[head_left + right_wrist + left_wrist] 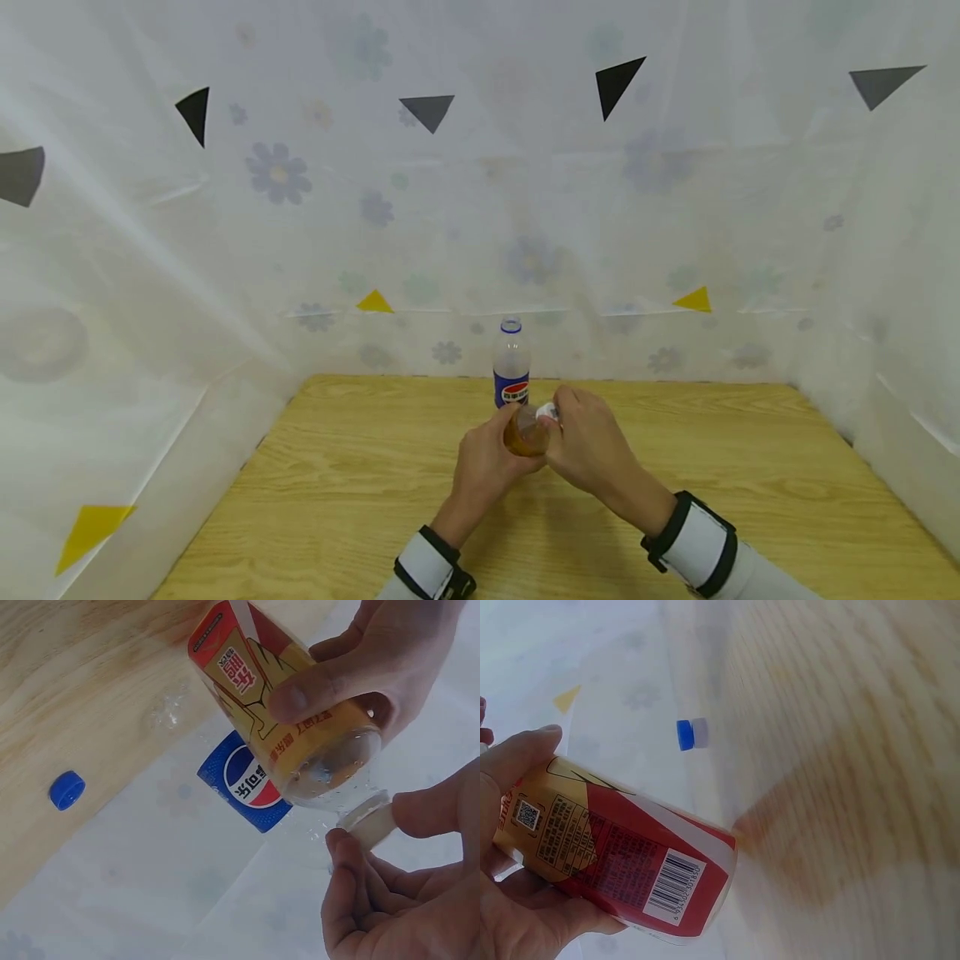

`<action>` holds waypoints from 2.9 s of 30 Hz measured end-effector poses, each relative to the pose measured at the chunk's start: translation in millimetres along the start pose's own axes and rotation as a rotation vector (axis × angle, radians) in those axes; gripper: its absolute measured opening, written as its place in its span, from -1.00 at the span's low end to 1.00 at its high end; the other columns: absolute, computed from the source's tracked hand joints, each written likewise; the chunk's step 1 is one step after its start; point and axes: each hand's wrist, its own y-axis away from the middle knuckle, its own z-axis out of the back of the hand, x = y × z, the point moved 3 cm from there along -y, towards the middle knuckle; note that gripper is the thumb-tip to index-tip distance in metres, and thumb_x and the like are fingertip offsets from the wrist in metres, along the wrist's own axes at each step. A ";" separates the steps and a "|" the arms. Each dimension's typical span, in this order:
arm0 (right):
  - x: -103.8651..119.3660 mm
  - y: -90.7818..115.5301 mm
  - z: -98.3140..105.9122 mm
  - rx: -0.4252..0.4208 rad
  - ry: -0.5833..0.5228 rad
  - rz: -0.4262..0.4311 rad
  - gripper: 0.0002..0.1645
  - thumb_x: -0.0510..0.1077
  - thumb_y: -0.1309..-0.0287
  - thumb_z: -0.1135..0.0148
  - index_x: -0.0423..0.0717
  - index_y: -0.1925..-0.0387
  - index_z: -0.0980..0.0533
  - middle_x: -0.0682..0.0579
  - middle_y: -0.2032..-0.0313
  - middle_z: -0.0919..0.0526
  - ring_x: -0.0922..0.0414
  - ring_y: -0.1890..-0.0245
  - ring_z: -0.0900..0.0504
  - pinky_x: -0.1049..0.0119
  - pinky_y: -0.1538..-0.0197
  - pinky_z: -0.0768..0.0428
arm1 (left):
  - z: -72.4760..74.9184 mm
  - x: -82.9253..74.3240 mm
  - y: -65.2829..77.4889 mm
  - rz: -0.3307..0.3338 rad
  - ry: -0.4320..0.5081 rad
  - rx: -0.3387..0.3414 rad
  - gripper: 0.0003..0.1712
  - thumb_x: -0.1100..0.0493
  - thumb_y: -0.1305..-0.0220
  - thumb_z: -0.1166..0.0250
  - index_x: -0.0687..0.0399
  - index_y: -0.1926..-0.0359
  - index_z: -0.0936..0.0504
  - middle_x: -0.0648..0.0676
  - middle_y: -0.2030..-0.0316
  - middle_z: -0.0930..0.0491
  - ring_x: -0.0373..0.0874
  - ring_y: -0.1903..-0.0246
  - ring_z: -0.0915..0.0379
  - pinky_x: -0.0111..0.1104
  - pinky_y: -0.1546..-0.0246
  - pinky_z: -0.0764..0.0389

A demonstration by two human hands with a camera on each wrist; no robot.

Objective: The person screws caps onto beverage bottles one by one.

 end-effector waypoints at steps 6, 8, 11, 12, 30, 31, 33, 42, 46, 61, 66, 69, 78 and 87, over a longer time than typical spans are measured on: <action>3.2 3.6 6.7 0.078 0.012 -0.035 -0.85 -0.24 -0.26 -0.31 -0.27 0.29 -0.53 -0.03 0.42 -0.57 0.07 0.42 -0.51 0.20 0.33 -0.49 | 0.7 0.8 -0.4 0.007 0.011 0.028 -0.24 -0.04 0.04 -0.65 -0.09 -0.21 -0.57 0.04 -0.01 -0.74 -0.09 0.06 -0.71 -0.27 0.09 -0.72; 3.1 5.6 8.2 0.088 0.020 -0.044 -0.80 -0.23 -0.25 -0.32 -0.31 0.20 -0.55 -0.10 0.34 -0.63 -0.01 0.34 -0.58 0.11 0.25 -0.56 | 0.3 0.8 -0.7 0.018 0.010 0.038 -0.21 -0.04 0.05 -0.66 -0.08 -0.23 -0.56 0.04 -0.01 -0.74 -0.08 0.07 -0.71 -0.28 0.11 -0.72; 2.3 8.1 8.3 0.107 0.013 -0.043 -0.67 -0.24 -0.24 -0.34 -0.33 0.01 -0.56 -0.20 0.15 -0.70 -0.15 0.14 -0.65 -0.08 0.06 -0.62 | -0.3 0.7 -0.8 0.037 0.009 0.047 -0.19 -0.05 0.06 -0.66 -0.08 -0.25 -0.56 0.06 -0.01 -0.74 -0.07 0.08 -0.72 -0.27 0.12 -0.72; 2.3 8.7 8.4 0.112 0.001 -0.041 -0.63 -0.26 -0.24 -0.34 -0.32 -0.05 -0.55 -0.22 0.09 -0.70 -0.19 0.08 -0.65 -0.12 0.02 -0.62 | -0.5 0.7 -0.9 0.043 0.009 0.048 -0.18 -0.05 0.06 -0.66 -0.08 -0.25 -0.56 0.06 -0.01 -0.74 -0.07 0.08 -0.72 -0.26 0.12 -0.72; -4.3 15.3 -1.9 -0.036 0.009 0.132 -0.61 -0.52 -0.10 -0.27 -0.29 0.00 -0.55 -0.16 0.19 -0.63 -0.03 0.20 -0.60 0.13 0.18 -0.67 | 0.3 3.3 -2.0 0.024 0.010 0.061 -0.22 -0.05 0.08 -0.67 -0.13 -0.21 -0.57 0.04 0.01 -0.74 -0.09 0.11 -0.71 -0.29 0.16 -0.71; -5.7 15.9 -3.2 -0.057 0.023 0.154 -0.61 -0.51 -0.09 -0.28 -0.29 0.02 -0.55 -0.14 0.22 -0.62 -0.02 0.21 -0.59 0.14 0.20 -0.66 | 0.4 3.2 -1.9 0.022 0.012 0.064 -0.22 -0.05 0.08 -0.67 -0.13 -0.20 -0.57 0.04 0.02 -0.74 -0.09 0.11 -0.71 -0.29 0.16 -0.71; -7.9 16.9 -5.8 -0.090 0.044 0.188 -0.63 -0.51 -0.06 -0.30 -0.28 0.05 -0.55 -0.10 0.26 -0.60 0.00 0.24 -0.57 0.16 0.21 -0.63 | 0.2 2.9 -1.6 0.020 0.018 0.071 -0.23 -0.04 0.07 -0.66 -0.13 -0.20 -0.57 0.04 0.01 -0.74 -0.10 0.11 -0.71 -0.29 0.16 -0.71; -7.1 16.8 -8.8 -0.131 0.046 0.201 -0.64 -0.56 0.00 -0.29 -0.30 0.12 -0.54 -0.09 0.31 -0.57 0.00 0.26 -0.54 0.14 0.22 -0.58 | -1.1 2.5 -1.7 0.016 0.008 0.066 -0.21 -0.04 0.06 -0.66 -0.10 -0.22 -0.56 0.06 -0.01 -0.73 -0.08 0.10 -0.71 -0.30 0.15 -0.72; -5.9 15.8 -8.9 -0.147 0.051 0.204 -0.66 -0.56 0.02 -0.30 -0.30 0.17 -0.53 -0.10 0.31 -0.58 -0.01 0.27 -0.54 0.11 0.19 -0.56 | -1.7 2.6 -1.9 0.006 -0.008 0.063 -0.20 -0.06 0.05 -0.65 -0.08 -0.23 -0.56 0.07 -0.01 -0.73 -0.07 0.10 -0.72 -0.30 0.15 -0.71; -9.8 15.1 -11.0 -0.200 0.012 0.204 -0.72 -0.53 0.09 -0.28 -0.25 0.33 -0.46 -0.05 0.41 -0.52 -0.04 0.33 -0.49 0.08 0.21 -0.46 | -3.0 0.8 -1.5 -0.001 -0.018 0.056 -0.19 -0.06 0.06 -0.66 -0.07 -0.24 -0.56 0.05 -0.01 -0.73 -0.08 0.10 -0.71 -0.30 0.15 -0.71; -9.5 13.0 -10.8 -0.193 0.026 0.179 -0.70 -0.51 0.15 -0.30 -0.23 0.36 -0.44 -0.03 0.44 -0.49 -0.01 0.36 -0.46 0.16 0.24 -0.41 | -3.4 0.0 -1.7 -0.003 -0.020 0.044 -0.20 -0.04 0.07 -0.66 -0.09 -0.23 -0.57 0.04 0.01 -0.74 -0.09 0.11 -0.71 -0.30 0.15 -0.70; -7.4 11.8 -10.5 -0.191 0.048 0.163 -0.73 -0.49 0.17 -0.28 -0.22 0.39 -0.44 -0.01 0.47 -0.47 0.02 0.40 -0.44 0.19 0.26 -0.39 | -3.7 0.5 -1.2 -0.010 -0.015 0.035 -0.23 -0.01 0.06 -0.66 -0.10 -0.22 -0.57 0.05 0.01 -0.74 -0.09 0.11 -0.71 -0.29 0.15 -0.70; -4.5 6.6 -10.3 -0.164 0.109 0.122 -0.84 -0.40 0.12 -0.30 -0.23 0.48 -0.46 0.00 0.55 -0.43 0.07 0.49 -0.37 0.23 0.31 -0.34 | -5.9 1.1 -0.4 0.004 -0.008 0.023 -0.26 0.02 0.04 -0.64 -0.09 -0.20 -0.57 0.03 0.01 -0.74 -0.09 0.09 -0.72 -0.27 0.13 -0.72; -3.9 3.1 -9.8 -0.149 0.093 0.117 -0.80 -0.34 0.00 -0.36 -0.20 0.52 -0.45 0.02 0.57 -0.42 0.08 0.51 -0.37 0.19 0.30 -0.39 | -3.9 -0.1 0.5 0.018 -0.019 -0.005 -0.24 0.04 0.08 -0.66 -0.11 -0.19 -0.57 0.04 0.00 -0.74 -0.07 0.07 -0.72 -0.22 0.09 -0.73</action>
